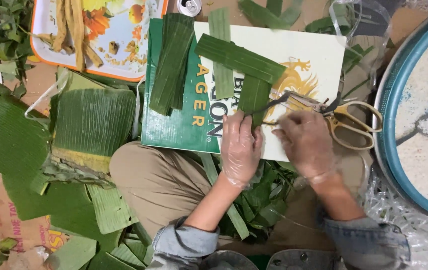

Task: Wrapping traditional rice cakes using banana leaves, rice, and string.

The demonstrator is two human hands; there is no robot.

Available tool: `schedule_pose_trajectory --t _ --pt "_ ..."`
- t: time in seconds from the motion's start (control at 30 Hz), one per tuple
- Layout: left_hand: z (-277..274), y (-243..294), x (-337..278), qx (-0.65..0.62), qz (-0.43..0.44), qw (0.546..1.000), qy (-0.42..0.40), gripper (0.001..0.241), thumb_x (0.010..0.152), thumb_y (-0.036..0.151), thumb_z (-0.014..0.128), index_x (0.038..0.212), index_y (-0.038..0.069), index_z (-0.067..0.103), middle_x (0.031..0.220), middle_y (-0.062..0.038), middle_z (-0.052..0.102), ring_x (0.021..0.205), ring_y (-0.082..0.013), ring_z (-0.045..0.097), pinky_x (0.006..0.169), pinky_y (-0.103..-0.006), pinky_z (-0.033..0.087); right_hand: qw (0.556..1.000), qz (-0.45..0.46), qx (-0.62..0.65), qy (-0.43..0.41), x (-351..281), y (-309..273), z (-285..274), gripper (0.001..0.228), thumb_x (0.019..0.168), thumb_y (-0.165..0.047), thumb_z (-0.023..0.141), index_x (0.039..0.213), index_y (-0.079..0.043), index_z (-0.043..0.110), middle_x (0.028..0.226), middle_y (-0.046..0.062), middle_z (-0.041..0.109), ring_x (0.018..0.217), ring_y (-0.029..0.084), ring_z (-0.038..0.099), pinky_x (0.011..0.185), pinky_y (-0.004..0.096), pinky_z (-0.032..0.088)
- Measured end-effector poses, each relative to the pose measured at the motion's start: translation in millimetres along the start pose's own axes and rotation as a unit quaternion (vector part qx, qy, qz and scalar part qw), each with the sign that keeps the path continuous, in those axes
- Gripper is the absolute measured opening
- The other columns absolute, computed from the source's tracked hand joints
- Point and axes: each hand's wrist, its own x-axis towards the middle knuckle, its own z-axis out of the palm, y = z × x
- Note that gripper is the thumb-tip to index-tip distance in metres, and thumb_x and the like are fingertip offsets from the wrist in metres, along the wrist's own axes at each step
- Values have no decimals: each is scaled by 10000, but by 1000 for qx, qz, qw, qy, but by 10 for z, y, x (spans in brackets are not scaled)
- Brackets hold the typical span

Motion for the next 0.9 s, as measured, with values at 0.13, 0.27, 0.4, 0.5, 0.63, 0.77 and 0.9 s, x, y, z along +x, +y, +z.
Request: schedule_pose_trajectory --t 0.13,0.27,0.4,0.5,0.63,0.77,0.9 --pt "-57 33 47 -6 4 1000 -9 361 821 1 749 1148 -51 604 1151 -233 596 1105 -424 631 1138 -557 424 985 -25 -136 -99 143 -204 -380 215 943 -249 669 1157 -245 694 1116 -3 660 1170 208 580 1029 411 513" --pt "-68 34 44 -22 -6 999 -22 413 794 -4 786 1161 -34 599 1156 -219 600 1119 -392 630 1134 -567 428 916 61 377 -120 283 -206 -477 210 995 -156 619 1159 -84 729 849 110 708 753 207 645 710 326 540" --pt "-70 24 22 -5 -9 1000 -22 417 793 -1 793 1162 -29 601 1169 -200 597 1135 -387 623 1132 -559 437 949 -59 305 -51 434 -239 -498 169 958 -67 660 1097 -47 754 878 116 719 810 237 696 685 316 552" --pt "-64 -12 -7 -30 -10 999 -34 471 749 -19 764 1188 -44 594 1200 -222 587 1160 -409 607 1167 -562 392 982 -160 98 16 534 -231 -534 128 951 -165 708 1062 -175 770 907 32 714 901 176 680 703 230 518" --pt "-65 -23 -23 -46 -14 998 -33 509 718 -35 767 1193 -59 586 1209 -244 582 1164 -432 599 1165 -565 391 957 -186 221 34 673 -250 -372 44 865 -61 754 827 -47 735 1177 78 740 1082 241 715 801 303 596" --pt "-73 -8 -3 -45 -31 998 -21 485 736 -41 767 1188 -42 593 1215 -218 593 1167 -405 608 1159 -552 401 935 -134 324 52 655 -298 -230 33 906 -34 749 894 -64 743 934 80 758 906 236 744 750 302 608" --pt "-37 -9 -5 -41 -26 999 4 427 764 -21 736 1175 -45 622 1175 -212 619 1105 -402 640 1152 -535 415 886 -103 422 163 592 -314 -18 40 942 8 747 971 -21 745 932 121 742 870 267 731 717 329 601"
